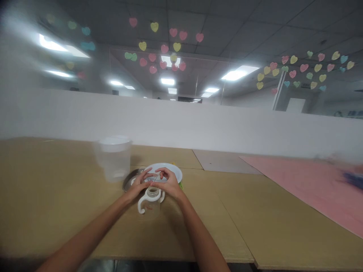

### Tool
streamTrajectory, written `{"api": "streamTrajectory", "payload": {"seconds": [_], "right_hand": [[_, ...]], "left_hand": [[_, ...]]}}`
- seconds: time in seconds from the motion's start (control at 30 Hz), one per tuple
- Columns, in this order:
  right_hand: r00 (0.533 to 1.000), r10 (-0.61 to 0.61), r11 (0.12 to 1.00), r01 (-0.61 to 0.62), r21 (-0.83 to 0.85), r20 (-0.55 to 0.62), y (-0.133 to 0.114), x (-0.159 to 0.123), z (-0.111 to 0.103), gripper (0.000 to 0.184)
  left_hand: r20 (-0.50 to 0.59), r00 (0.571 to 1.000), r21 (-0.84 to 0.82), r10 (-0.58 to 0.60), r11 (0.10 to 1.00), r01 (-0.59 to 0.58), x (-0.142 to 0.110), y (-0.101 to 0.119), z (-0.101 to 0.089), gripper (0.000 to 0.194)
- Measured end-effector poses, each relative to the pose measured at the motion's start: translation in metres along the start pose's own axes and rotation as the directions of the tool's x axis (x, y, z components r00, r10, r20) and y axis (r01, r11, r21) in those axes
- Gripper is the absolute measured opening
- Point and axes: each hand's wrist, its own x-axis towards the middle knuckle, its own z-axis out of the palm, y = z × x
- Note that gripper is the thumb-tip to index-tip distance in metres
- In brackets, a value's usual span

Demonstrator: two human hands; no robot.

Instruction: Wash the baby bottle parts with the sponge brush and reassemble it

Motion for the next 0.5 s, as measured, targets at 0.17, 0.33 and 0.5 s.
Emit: {"api": "streamTrajectory", "payload": {"seconds": [0.17,0.33,0.5], "right_hand": [[0.999,0.014,1.000,-0.013,0.016,-0.029,0.001,0.001,0.000,0.048],[0.998,0.021,1.000,-0.020,0.013,-0.052,0.000,0.002,0.001,0.045],[0.996,0.030,0.999,-0.027,0.028,-0.080,0.001,0.003,0.003,0.042]], "left_hand": [[-0.029,0.999,0.011,-0.030,0.999,0.031,-0.001,0.004,0.002,0.076],[-0.037,0.998,-0.002,-0.043,0.999,0.043,-0.003,0.010,0.004,0.076],[-0.072,0.995,-0.014,-0.067,0.998,0.067,-0.003,0.011,0.005,0.076]]}}
